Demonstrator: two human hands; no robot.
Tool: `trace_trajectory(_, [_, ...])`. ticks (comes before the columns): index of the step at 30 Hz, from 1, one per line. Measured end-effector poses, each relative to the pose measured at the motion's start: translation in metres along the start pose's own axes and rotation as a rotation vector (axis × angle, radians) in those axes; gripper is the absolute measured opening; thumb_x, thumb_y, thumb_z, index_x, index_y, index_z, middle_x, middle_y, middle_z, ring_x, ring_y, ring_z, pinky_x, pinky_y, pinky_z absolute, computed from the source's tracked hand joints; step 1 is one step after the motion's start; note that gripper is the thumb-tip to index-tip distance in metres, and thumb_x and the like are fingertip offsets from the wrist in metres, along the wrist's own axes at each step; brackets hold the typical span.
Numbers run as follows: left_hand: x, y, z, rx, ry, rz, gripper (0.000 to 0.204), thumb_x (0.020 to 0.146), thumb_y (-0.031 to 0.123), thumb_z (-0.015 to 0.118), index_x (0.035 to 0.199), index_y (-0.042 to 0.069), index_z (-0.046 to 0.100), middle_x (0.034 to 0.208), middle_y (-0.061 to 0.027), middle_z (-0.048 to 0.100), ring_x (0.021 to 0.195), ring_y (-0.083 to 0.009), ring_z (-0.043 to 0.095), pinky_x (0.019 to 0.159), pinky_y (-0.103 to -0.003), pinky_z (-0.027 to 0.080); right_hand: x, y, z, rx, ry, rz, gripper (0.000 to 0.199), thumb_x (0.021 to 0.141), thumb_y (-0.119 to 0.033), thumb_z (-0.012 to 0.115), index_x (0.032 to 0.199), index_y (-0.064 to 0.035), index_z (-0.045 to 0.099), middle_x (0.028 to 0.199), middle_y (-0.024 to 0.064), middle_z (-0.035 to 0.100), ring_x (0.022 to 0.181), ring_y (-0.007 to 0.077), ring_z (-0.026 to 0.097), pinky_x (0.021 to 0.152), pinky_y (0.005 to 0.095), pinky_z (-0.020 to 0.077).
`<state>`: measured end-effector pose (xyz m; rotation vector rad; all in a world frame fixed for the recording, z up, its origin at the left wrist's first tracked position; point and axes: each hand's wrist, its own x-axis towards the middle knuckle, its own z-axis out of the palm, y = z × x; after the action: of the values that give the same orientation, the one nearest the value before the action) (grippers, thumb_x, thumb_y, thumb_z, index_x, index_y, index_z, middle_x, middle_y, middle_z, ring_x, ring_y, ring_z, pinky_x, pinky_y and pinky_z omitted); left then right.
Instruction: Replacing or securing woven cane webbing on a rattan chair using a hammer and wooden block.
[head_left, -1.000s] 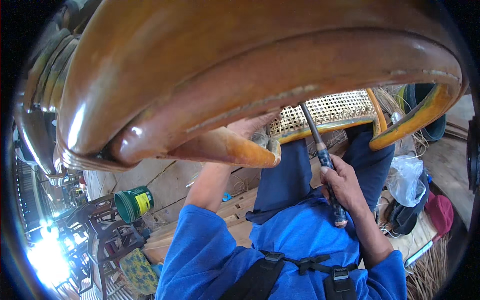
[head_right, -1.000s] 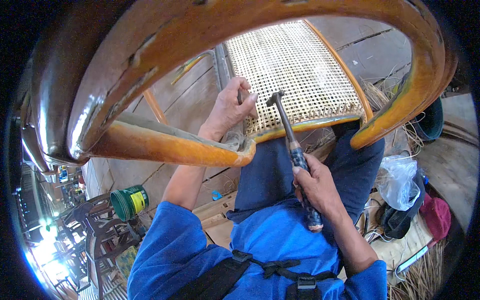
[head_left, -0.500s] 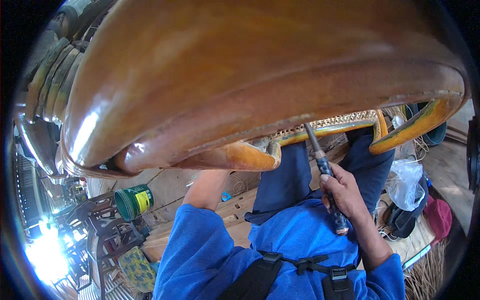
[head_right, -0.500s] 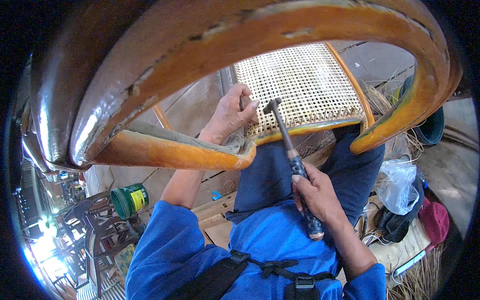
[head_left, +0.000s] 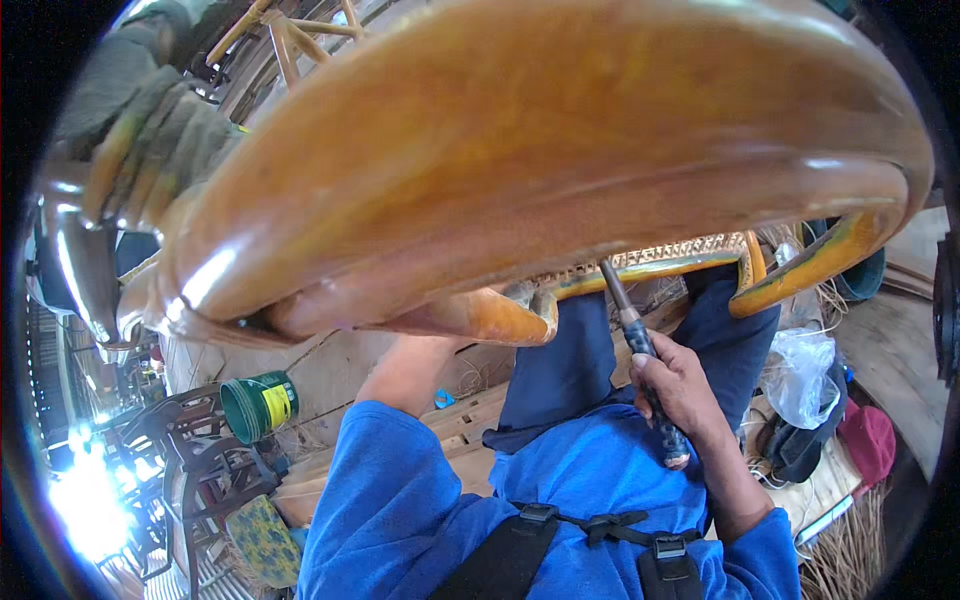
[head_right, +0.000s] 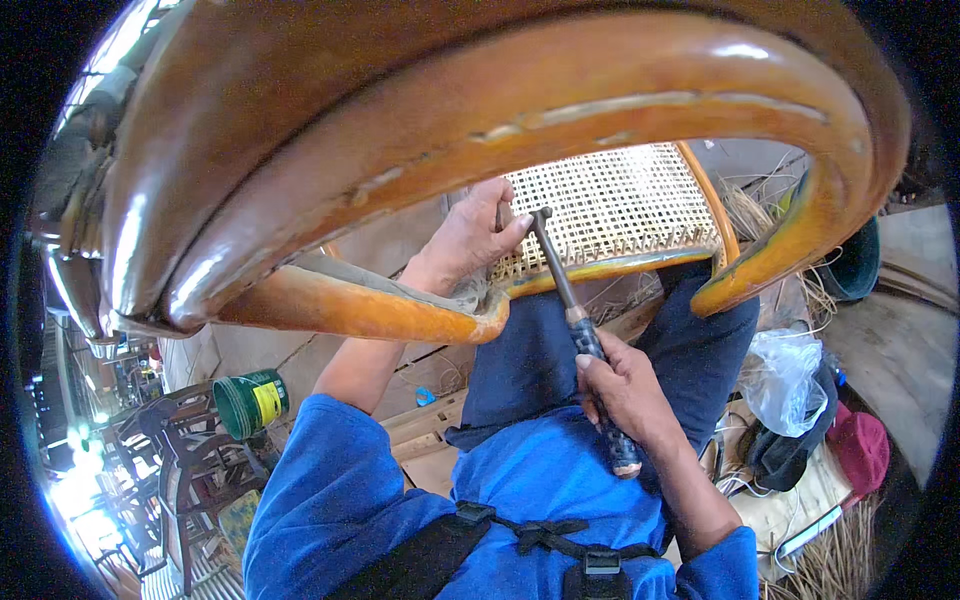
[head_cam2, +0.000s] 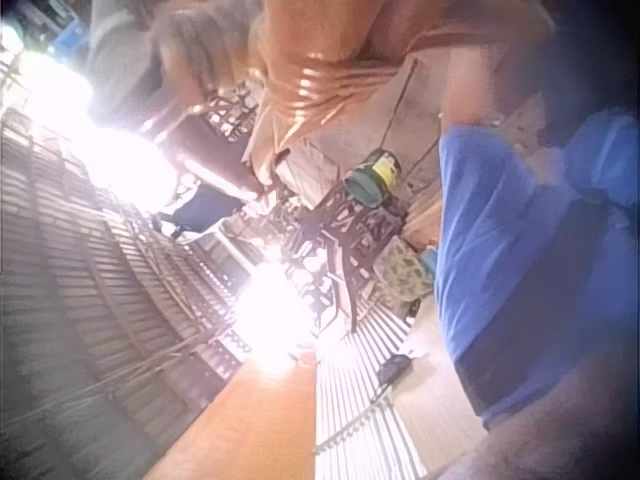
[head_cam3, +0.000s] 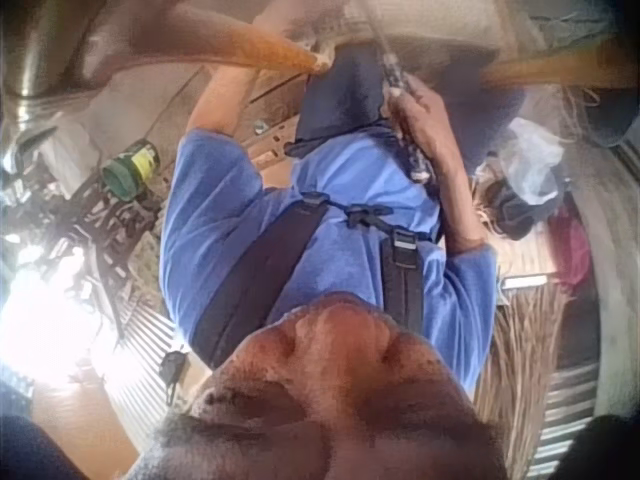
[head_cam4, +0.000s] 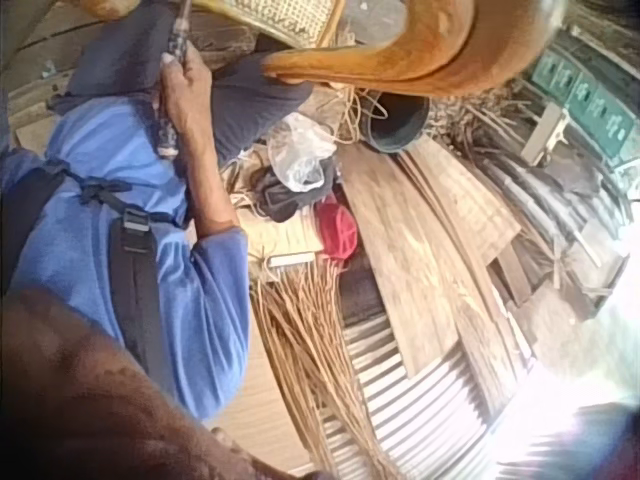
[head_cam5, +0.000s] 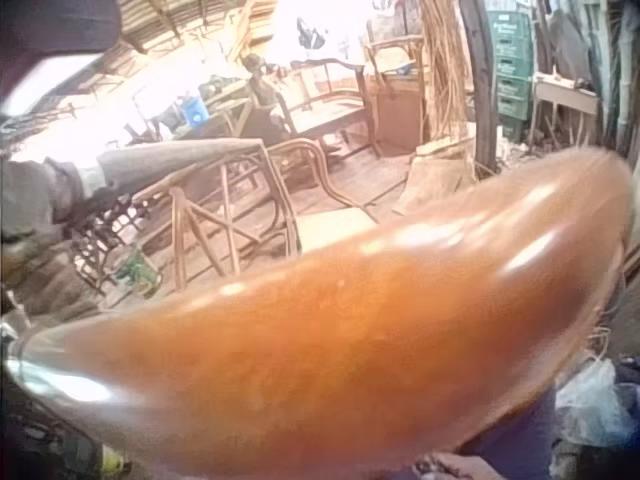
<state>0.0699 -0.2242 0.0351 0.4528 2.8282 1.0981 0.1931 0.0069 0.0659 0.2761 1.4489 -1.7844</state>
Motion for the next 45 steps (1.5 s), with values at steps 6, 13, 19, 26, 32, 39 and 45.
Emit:
trace_trajectory(6, [-0.007, 0.003, -0.002, -0.339, 0.015, -0.16, 0.027, 0.082, 0.017, 0.065, 0.099, 0.005, 0.047, 0.086, -0.002, 0.049, 0.079, -0.0117, 0.048, 0.072, -0.027, 0.044, -0.005, -0.003, -0.012, 0.013, 0.127, -0.085, 0.035, 0.088, -0.013, 0.05, 0.122, -0.0027, 0.047, 0.062, 0.0002, 0.048, 0.046, 0.0081, 0.047, 0.042, 0.0226, 0.0392])
trace_trajectory(13, [-0.01, 0.008, -0.008, -0.415, 0.123, -0.099, 0.019, 0.086, 0.006, 0.05, 0.104, 0.007, 0.048, 0.088, 0.0005, 0.044, 0.083, -0.0064, 0.042, 0.079, -0.024, 0.038, -0.01, -0.016, -0.017, 0.03, 0.112, -0.305, 0.052, 0.083, -0.006, 0.051, 0.133, -0.0038, 0.038, 0.064, -0.0008, 0.048, 0.051, 0.0067, 0.047, 0.047, 0.0229, 0.0403])
trace_trajectory(19, [-0.029, 0.055, -0.032, -0.579, 0.154, -0.204, 0.023, 0.084, 0.004, 0.048, 0.107, 0.007, 0.045, 0.097, -0.0005, 0.047, 0.089, -0.0076, 0.042, 0.086, -0.024, 0.036, 0.032, -0.042, -0.035, -0.373, 0.316, -0.526, 0.05, 0.08, -0.013, 0.056, 0.127, -0.0005, 0.045, 0.087, 0.0056, 0.057, 0.071, 0.0128, 0.051, 0.068, 0.0257, 0.0442])
trace_trajectory(26, [-0.026, 0.078, -0.068, -0.567, 0.142, -0.26, 0.03, 0.081, 0.002, 0.049, 0.111, 0.004, 0.047, 0.104, -0.0032, 0.051, 0.097, -0.0106, 0.048, 0.089, -0.026, 0.038, 0.073, -0.084, -0.033, -0.255, 0.139, -0.451, 0.022, 0.08, -0.016, 0.054, 0.096, -0.0006, 0.053, 0.068, 0.0003, 0.047, 0.062, 0.0095, 0.045, 0.059, 0.0251, 0.0396])
trace_trajectory(32, [-0.018, 0.119, -0.103, -1.087, 0.284, -0.279, 0.024, 0.082, 0.003, 0.05, 0.106, 0.005, 0.049, 0.097, -0.0032, 0.051, 0.084, -0.0086, 0.053, 0.078, -0.024, 0.047, 0.056, -0.115, -0.029, -0.25, 0.2, -0.57, 0.013, 0.079, -0.016, 0.051, 0.078, -0.0027, 0.049, 0.062, -0.002, 0.042, 0.053, 0.007, 0.042, 0.049, 0.0242, 0.0364])
trace_trajectory(39, [-0.019, 0.101, -0.087, -0.962, 0.416, -0.235, 0.029, 0.082, 0.003, 0.052, 0.11, 0.004, 0.048, 0.098, -0.0036, 0.052, 0.087, -0.0082, 0.052, 0.075, -0.022, 0.047, 0.097, -0.152, 0.001, -0.129, 0.251, -0.519, 0.014, 0.079, -0.015, 0.053, 0.079, -0.0009, 0.051, 0.062, 0.0019, 0.048, 0.053, 0.0097, 0.047, 0.049, 0.0258, 0.0398])
trace_trajectory(45, [0.044, -0.001, -0.11, -0.586, 0.521, -0.25, 0.033, 0.085, 0.011, 0.05, 0.115, 0.001, 0.045, 0.094, -0.0072, 0.054, 0.075, -0.0106, 0.054, 0.062, -0.024, 0.048, 0.156, -0.17, 0.028, -0.011, 0.206, -0.558, 0.019, 0.086, -0.018, 0.051, 0.097, -0.0027, 0.054, 0.068, 0.0042, 0.054, 0.052, 0.0109, 0.051, 0.045, 0.0251, 0.0417])
